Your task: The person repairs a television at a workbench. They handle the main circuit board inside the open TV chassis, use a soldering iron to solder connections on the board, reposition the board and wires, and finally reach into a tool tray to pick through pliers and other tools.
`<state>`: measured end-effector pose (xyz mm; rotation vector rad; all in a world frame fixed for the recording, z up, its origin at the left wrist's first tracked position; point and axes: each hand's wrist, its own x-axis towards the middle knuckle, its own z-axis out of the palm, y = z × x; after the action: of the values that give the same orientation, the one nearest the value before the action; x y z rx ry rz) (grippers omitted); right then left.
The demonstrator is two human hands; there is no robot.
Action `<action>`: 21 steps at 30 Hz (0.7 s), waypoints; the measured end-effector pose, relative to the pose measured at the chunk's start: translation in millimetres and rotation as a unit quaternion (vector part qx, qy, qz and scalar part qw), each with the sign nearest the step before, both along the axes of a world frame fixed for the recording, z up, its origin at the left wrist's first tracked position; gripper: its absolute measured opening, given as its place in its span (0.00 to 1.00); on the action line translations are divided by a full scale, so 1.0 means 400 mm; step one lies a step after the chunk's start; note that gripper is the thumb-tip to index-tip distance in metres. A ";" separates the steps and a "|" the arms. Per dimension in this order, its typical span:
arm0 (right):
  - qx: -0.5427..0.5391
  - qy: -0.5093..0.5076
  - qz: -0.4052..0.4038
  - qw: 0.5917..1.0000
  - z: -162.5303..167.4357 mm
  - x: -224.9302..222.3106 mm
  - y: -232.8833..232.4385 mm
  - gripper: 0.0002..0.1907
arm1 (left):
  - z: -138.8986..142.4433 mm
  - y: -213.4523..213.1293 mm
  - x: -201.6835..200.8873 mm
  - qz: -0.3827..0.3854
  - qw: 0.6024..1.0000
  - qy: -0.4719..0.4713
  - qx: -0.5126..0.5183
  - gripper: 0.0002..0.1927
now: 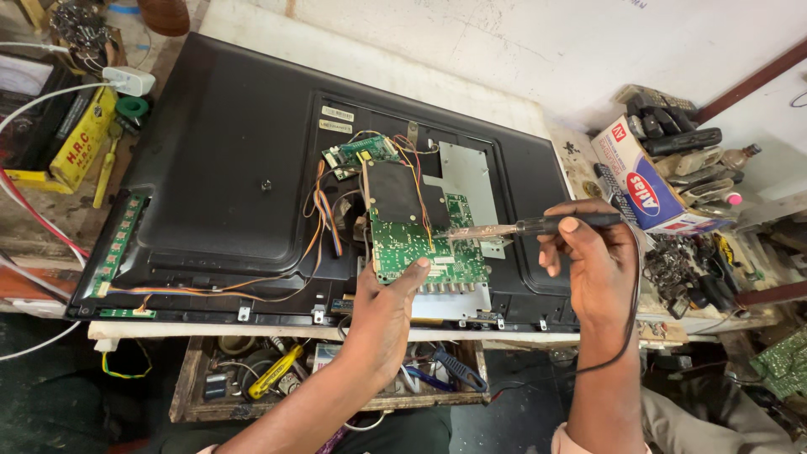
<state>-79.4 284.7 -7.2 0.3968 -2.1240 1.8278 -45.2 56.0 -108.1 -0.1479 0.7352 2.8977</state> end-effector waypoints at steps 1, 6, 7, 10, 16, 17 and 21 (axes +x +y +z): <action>-0.001 -0.001 0.000 1.000 0.001 0.002 0.000 0.10 | 0.000 0.000 0.003 0.001 1.000 0.003 0.003 0.20; -0.017 -0.016 0.002 1.000 -0.001 -0.011 0.010 0.10 | -0.002 0.001 0.004 0.017 0.999 0.046 0.008 0.18; -0.020 -0.020 -0.001 1.000 -0.002 -0.015 0.013 0.10 | -0.002 0.002 0.004 0.016 0.999 0.037 0.003 0.18; -0.032 -0.040 -0.012 0.999 -0.006 -0.027 0.018 0.10 | 0.001 0.005 0.005 0.020 0.999 0.020 -0.024 0.18; -0.041 -0.049 -0.016 0.998 -0.011 -0.031 0.022 0.10 | 0.012 0.011 0.004 0.030 0.994 -0.012 -0.100 0.16; -0.043 -0.051 -0.014 0.998 -0.011 -0.031 0.023 0.10 | 0.014 0.011 0.002 0.029 0.995 -0.012 -0.099 0.16; -0.043 -0.051 -0.014 0.998 -0.013 -0.032 0.024 0.10 | 0.017 0.008 -0.002 0.015 0.994 -0.028 -0.108 0.15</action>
<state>-92.3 294.4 -12.2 0.2561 -2.0964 1.9541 -45.9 59.3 -101.3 -0.2657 1.0442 2.8218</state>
